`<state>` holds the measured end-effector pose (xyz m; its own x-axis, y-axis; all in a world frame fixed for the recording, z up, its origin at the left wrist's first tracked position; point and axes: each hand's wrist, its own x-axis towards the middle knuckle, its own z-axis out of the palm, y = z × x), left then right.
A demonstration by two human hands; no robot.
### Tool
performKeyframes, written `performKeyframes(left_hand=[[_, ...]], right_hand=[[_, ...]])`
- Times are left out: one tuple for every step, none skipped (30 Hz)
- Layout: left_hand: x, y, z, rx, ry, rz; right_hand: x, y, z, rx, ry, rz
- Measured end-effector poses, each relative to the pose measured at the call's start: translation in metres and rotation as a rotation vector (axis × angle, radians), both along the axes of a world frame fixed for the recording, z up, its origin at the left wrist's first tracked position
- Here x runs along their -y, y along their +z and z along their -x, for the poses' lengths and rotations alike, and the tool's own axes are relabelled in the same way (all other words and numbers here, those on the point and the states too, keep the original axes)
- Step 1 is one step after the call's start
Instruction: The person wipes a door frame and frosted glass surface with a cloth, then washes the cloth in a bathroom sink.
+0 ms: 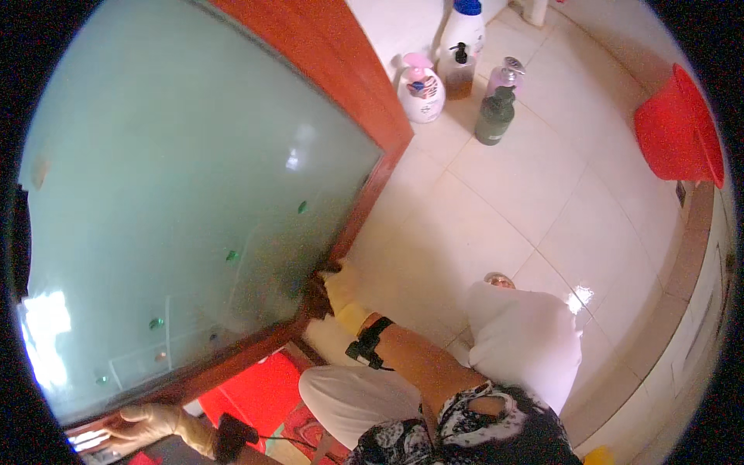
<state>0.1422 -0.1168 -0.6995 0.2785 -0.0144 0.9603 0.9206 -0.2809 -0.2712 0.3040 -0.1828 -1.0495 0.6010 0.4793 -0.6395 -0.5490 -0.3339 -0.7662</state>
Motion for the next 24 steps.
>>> performKeyframes(left_hand=[[0.002,0.015,0.023,-0.027,0.088,-0.065],[-0.004,0.016,0.029,0.006,0.112,-0.040],[-0.001,0.013,0.018,0.022,0.090,-0.027],[0.006,0.016,0.006,-0.014,0.056,0.025],[0.008,0.020,0.004,-0.051,0.030,0.071],[0.007,0.022,0.014,-0.020,0.062,0.072],[0.009,0.022,0.013,-0.025,0.046,0.070],[0.007,0.022,0.012,-0.022,0.028,0.078],[0.004,0.023,0.014,-0.021,0.016,0.089],[0.001,0.019,0.020,-0.018,0.010,0.082],[-0.002,0.016,0.024,-0.038,0.013,0.052],[-0.003,0.014,0.025,-0.057,0.019,0.024],[-0.005,0.006,0.021,-0.032,0.014,0.029],[-0.007,0.006,0.016,-0.017,0.003,0.030],[-0.008,0.006,0.020,-0.014,0.005,0.023],[-0.010,0.004,0.019,0.003,-0.005,0.022],[-0.011,0.002,0.019,0.017,-0.022,0.018],[-0.013,0.001,0.018,0.028,-0.041,0.019],[-0.014,-0.002,0.015,0.049,-0.068,0.023],[-0.014,-0.004,0.015,0.062,-0.088,0.033],[-0.016,-0.006,0.014,0.091,-0.146,0.028],[-0.014,-0.007,0.020,0.055,-0.092,0.104],[-0.014,-0.007,0.019,0.052,-0.091,0.095],[-0.015,-0.009,0.016,0.057,-0.096,0.094]], right_hand=[[-0.005,0.025,-0.015,-0.150,-0.079,-0.071],[-0.003,0.034,-0.047,-0.256,-0.190,-0.118],[-0.008,0.009,-0.069,-0.182,-0.312,-0.194],[-0.016,-0.015,-0.083,-0.121,-0.426,-0.275],[-0.021,-0.006,-0.099,-0.154,-0.506,-0.324],[-0.026,0.005,-0.115,-0.193,-0.585,-0.377],[-0.028,-0.005,-0.147,-0.146,-0.570,-0.277],[-0.034,-0.013,-0.167,-0.108,-0.562,-0.181],[-0.036,-0.004,-0.173,-0.104,-0.572,-0.182],[-0.035,0.012,-0.176,-0.024,-0.586,-0.229],[-0.030,0.028,-0.180,0.059,-0.599,-0.267],[-0.026,0.040,-0.177,0.096,-0.514,0.017],[-0.027,0.022,-0.166,0.000,-0.542,-0.118],[-0.029,0.006,-0.150,-0.099,-0.566,-0.247],[-0.026,0.013,-0.118,0.033,-0.420,-0.130],[-0.020,0.021,-0.102,0.178,-0.281,-0.012],[-0.021,0.016,-0.092,0.179,-0.290,-0.013],[-0.026,0.003,-0.085,0.205,-0.243,0.030],[-0.027,-0.015,-0.085,0.238,-0.200,0.078],[-0.029,-0.020,-0.099,0.441,-0.205,0.120],[-0.028,-0.026,-0.116,0.229,-0.339,-0.078],[-0.029,-0.012,-0.143,0.012,-0.460,-0.276],[-0.034,-0.019,-0.179,-0.121,-0.520,-0.355],[-0.036,-0.026,-0.205,-0.248,-0.585,-0.435]])
